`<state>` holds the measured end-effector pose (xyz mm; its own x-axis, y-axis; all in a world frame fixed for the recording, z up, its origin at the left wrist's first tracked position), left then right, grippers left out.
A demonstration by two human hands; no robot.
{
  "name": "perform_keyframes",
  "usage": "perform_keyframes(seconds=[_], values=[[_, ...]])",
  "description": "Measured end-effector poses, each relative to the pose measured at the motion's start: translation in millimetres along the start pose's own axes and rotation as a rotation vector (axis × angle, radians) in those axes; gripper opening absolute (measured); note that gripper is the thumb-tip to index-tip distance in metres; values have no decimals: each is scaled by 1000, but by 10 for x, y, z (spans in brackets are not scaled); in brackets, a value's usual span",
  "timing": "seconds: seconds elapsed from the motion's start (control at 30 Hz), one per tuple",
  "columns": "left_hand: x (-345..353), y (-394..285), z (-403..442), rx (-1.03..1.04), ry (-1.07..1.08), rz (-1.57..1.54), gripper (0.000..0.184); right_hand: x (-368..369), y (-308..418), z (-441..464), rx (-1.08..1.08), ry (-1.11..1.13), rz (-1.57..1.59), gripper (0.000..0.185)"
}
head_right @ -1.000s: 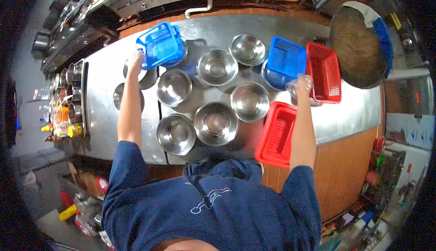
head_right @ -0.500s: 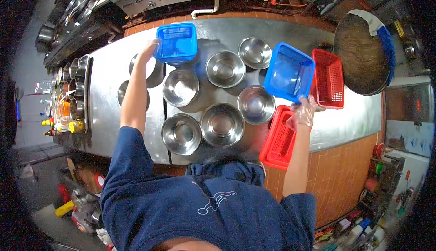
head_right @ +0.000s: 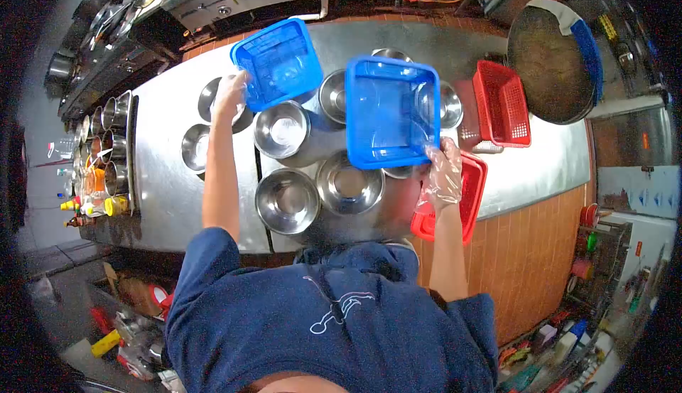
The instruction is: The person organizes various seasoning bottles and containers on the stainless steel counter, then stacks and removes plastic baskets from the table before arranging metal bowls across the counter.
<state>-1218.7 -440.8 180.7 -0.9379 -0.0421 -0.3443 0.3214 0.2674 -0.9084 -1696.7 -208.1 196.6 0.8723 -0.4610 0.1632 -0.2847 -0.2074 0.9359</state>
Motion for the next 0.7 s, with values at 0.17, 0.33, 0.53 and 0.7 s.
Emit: perform_keyframes(seconds=[0.17, 0.33, 0.53, 0.7], values=[[518, -234, -903, 25, 115, 223, 48, 447, 587, -675, 46, -21, -110, 15], [1725, -342, -1787, 458, 356, 236, 35, -65, 457, -1157, 46, -170, -14, 11], [3130, -319, -2686, 134, 725, 201, 52, -1450, 294, -1663, 39, -491, 38, 8], [3790, -276, -3054, 77, 687, 207, 59, -2215, 158, -1609, 140, -543, -77, 9]])
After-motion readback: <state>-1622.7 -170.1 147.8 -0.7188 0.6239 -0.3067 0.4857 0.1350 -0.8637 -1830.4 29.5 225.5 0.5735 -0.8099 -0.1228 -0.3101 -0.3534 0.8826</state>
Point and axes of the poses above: each hand's wrist, its own z-axis towards the middle knuckle, its own x-axis out of the palm, y = z × x, the point moved 10 cm from there along z, towards the middle knuckle
